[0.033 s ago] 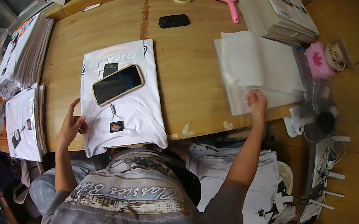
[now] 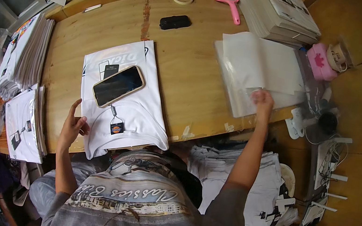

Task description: The person folds white t-shirts and places them into clear plastic bags on a wooden table. They then gather a stack of the packaged shirts and secure the bundle with a blue elastic band.

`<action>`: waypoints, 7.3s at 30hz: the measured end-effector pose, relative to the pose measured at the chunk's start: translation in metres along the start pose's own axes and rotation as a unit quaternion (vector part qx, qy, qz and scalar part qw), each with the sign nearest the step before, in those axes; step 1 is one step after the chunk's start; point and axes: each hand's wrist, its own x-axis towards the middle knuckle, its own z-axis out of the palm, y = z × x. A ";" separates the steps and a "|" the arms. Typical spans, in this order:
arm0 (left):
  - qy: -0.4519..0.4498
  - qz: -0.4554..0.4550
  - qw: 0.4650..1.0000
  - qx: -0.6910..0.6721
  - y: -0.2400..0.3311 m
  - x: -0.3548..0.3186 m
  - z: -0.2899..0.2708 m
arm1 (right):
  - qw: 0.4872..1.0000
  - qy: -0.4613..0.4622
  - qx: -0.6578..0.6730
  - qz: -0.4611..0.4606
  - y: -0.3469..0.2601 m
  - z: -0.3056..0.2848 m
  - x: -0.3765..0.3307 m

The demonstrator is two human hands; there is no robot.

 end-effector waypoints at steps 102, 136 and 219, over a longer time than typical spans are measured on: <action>0.093 0.027 0.972 -0.213 -0.017 0.225 -0.071 | 0.887 -0.426 0.124 0.126 -0.051 0.337 0.026; 0.059 0.090 0.950 -0.295 -0.047 0.148 -0.034 | 0.834 -0.214 -0.402 -0.313 -0.053 0.211 -0.022; 0.024 0.356 0.905 0.232 -0.045 0.089 -0.058 | 0.783 -0.424 -0.202 -0.407 -0.082 0.241 -0.093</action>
